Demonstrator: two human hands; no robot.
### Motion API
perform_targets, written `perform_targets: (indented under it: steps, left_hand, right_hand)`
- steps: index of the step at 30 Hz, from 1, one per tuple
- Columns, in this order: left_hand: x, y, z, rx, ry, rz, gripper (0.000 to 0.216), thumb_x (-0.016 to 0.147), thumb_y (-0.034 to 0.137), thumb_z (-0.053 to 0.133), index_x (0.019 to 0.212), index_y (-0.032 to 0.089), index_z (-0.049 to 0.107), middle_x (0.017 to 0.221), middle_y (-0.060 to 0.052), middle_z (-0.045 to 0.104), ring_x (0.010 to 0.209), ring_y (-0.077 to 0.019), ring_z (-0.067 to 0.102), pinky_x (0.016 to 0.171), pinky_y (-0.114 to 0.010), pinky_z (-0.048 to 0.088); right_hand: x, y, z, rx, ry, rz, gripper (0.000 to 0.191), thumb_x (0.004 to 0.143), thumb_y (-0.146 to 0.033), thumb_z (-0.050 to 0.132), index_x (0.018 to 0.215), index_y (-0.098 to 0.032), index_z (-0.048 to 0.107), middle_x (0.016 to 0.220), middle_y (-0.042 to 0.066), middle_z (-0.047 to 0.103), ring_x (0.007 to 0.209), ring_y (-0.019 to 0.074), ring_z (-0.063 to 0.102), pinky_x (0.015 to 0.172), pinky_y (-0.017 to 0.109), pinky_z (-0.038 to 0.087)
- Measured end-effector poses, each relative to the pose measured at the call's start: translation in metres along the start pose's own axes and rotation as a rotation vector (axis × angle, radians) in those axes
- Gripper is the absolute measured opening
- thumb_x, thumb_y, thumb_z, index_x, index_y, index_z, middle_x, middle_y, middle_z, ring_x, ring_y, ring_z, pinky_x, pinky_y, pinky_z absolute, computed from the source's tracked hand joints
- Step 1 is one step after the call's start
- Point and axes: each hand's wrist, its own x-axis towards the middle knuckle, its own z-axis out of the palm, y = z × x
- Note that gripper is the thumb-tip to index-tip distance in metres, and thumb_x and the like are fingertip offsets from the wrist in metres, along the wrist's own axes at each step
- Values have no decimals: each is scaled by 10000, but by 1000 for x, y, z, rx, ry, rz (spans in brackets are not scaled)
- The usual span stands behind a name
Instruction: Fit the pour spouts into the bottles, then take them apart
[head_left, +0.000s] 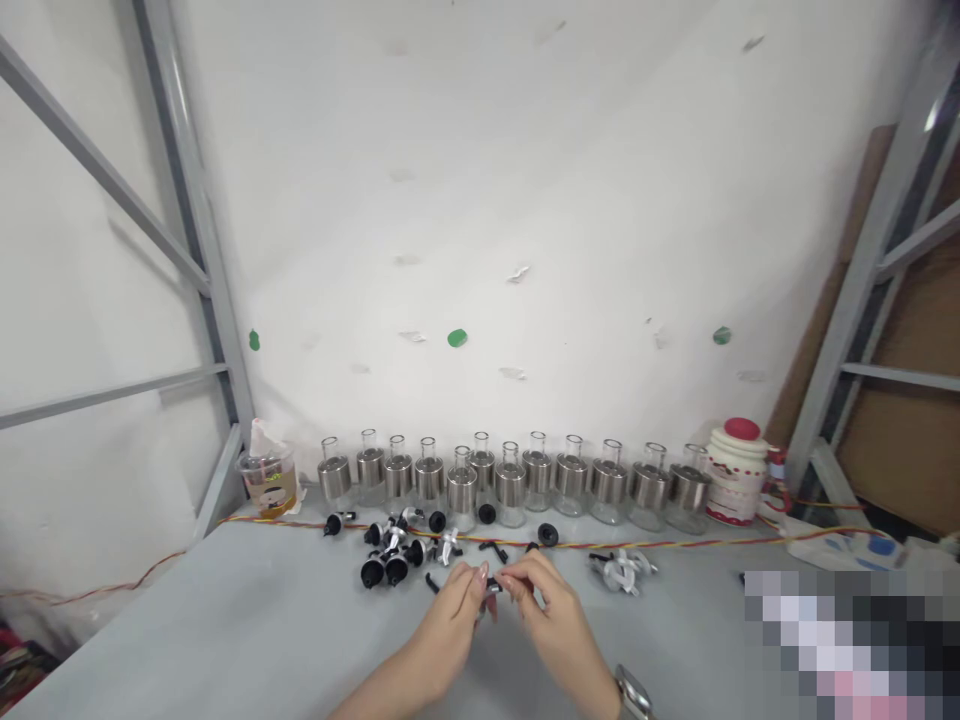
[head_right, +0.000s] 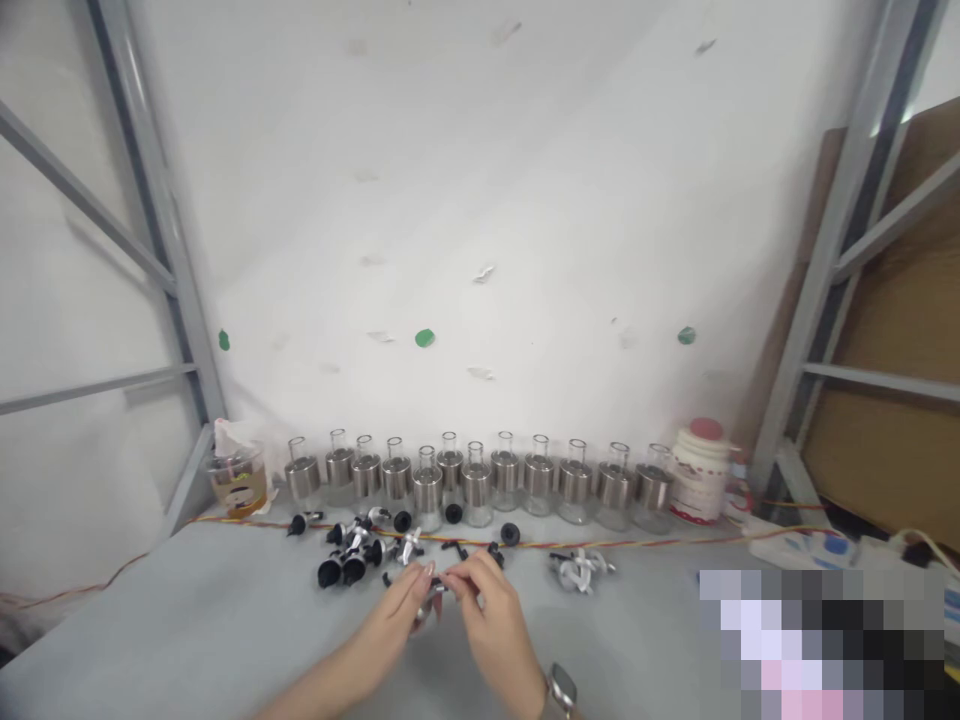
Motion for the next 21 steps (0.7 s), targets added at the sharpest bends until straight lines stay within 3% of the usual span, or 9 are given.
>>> perform_targets:
  steps: [5,12,21]
  left_hand:
    - [-2,4,0,-15,-2,10,393,833,527,313,770,192,508,851,-14,438,807,-142,430,740,-239,384]
    - [-4,4,5,-78,-46,30,386,842,522,294,745,188,461,740,9,423,695,-123,410,622,-233,366]
    - [-5,5,6,-8,41,1,361,845,516,290,850,209,481,861,-14,471,814,-143,435,762,-257,367]
  right_hand:
    - [1,0,0,4,-15,11,214,854,-299,446,718,-201,578,688,15,531,654,155,518,608,252,423]
    - [2,-3,0,13,-26,23,193,851,-276,449,710,-198,556,695,11,530,667,155,520,634,259,424]
    - [-4,-3,1,-5,4,-63,169,875,-230,400,820,-214,559,748,29,526,700,158,516,634,263,442]
